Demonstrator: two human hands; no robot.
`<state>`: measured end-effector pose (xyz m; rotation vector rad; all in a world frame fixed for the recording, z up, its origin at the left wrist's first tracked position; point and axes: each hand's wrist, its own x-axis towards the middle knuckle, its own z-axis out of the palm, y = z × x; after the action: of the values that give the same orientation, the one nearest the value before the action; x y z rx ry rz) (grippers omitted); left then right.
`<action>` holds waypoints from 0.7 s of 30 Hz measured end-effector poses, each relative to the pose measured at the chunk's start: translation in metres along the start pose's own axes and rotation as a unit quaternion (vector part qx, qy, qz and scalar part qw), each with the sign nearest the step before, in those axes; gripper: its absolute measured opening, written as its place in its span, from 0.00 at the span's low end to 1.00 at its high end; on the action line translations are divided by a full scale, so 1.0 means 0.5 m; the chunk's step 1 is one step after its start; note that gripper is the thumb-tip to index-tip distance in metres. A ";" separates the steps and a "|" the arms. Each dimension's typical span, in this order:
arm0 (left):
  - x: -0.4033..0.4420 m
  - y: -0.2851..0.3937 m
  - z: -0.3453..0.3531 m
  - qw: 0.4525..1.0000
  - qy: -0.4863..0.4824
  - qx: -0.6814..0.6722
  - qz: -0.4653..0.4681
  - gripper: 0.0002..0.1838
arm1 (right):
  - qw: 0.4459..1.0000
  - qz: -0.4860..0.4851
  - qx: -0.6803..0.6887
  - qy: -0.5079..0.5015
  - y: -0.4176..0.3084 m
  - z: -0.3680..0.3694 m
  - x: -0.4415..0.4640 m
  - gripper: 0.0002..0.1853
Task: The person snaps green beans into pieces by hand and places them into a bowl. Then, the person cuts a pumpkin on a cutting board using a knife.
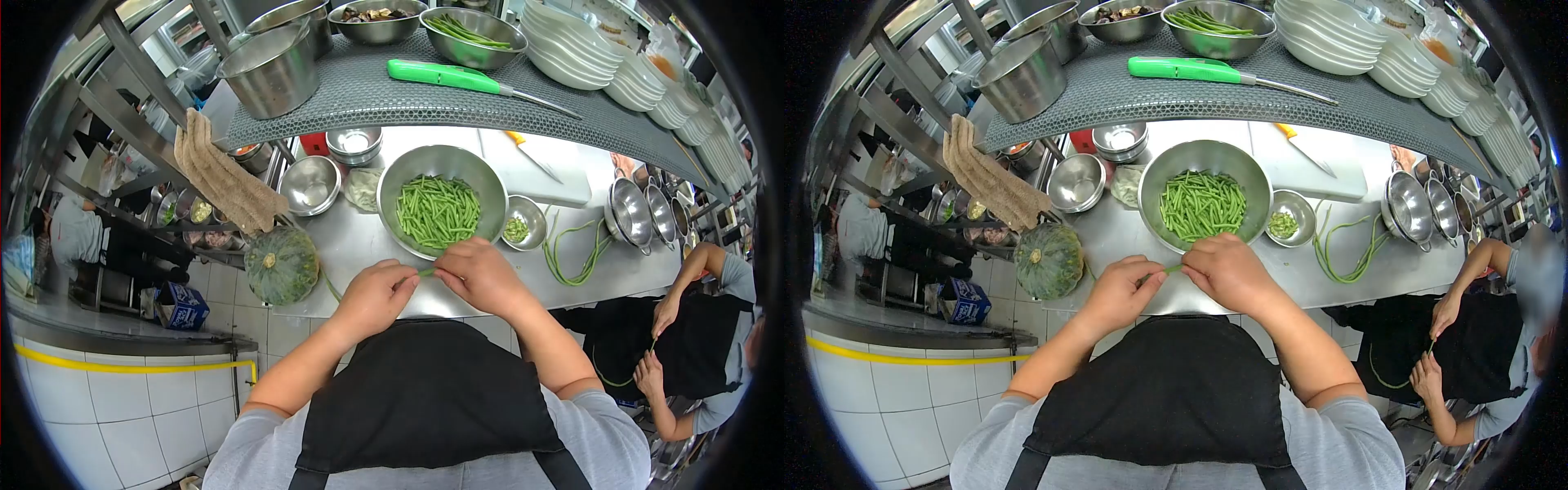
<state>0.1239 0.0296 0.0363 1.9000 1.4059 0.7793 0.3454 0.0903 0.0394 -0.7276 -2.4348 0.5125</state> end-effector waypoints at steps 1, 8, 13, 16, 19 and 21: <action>-0.001 -0.002 0.005 1.000 0.006 -0.007 -0.006 0.12 | 0.999 0.010 -0.034 0.024 -0.003 0.006 -0.001 0.04; -0.007 0.007 0.036 0.998 0.043 -0.038 0.021 0.10 | 0.953 0.142 -0.131 0.235 0.015 0.054 0.007 0.01; 0.000 -0.006 0.039 0.999 0.019 0.029 0.035 0.09 | 0.982 0.116 0.053 0.137 0.007 0.035 0.008 0.04; 0.012 -0.006 0.017 0.999 -0.018 0.032 0.010 0.10 | 0.995 0.060 0.074 -0.003 -0.012 0.053 0.009 0.06; 0.012 -0.019 -0.016 0.999 -0.032 0.007 0.021 0.10 | 0.991 0.096 0.094 -0.009 0.009 0.049 0.003 0.07; 0.009 -0.030 -0.031 0.999 -0.036 0.007 0.025 0.10 | 0.982 0.118 0.133 -0.055 0.016 0.031 0.000 0.08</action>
<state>0.1044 0.0395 0.0346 1.9621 1.3279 0.7197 0.3392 0.0935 0.0234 -0.8968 -2.3275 0.9741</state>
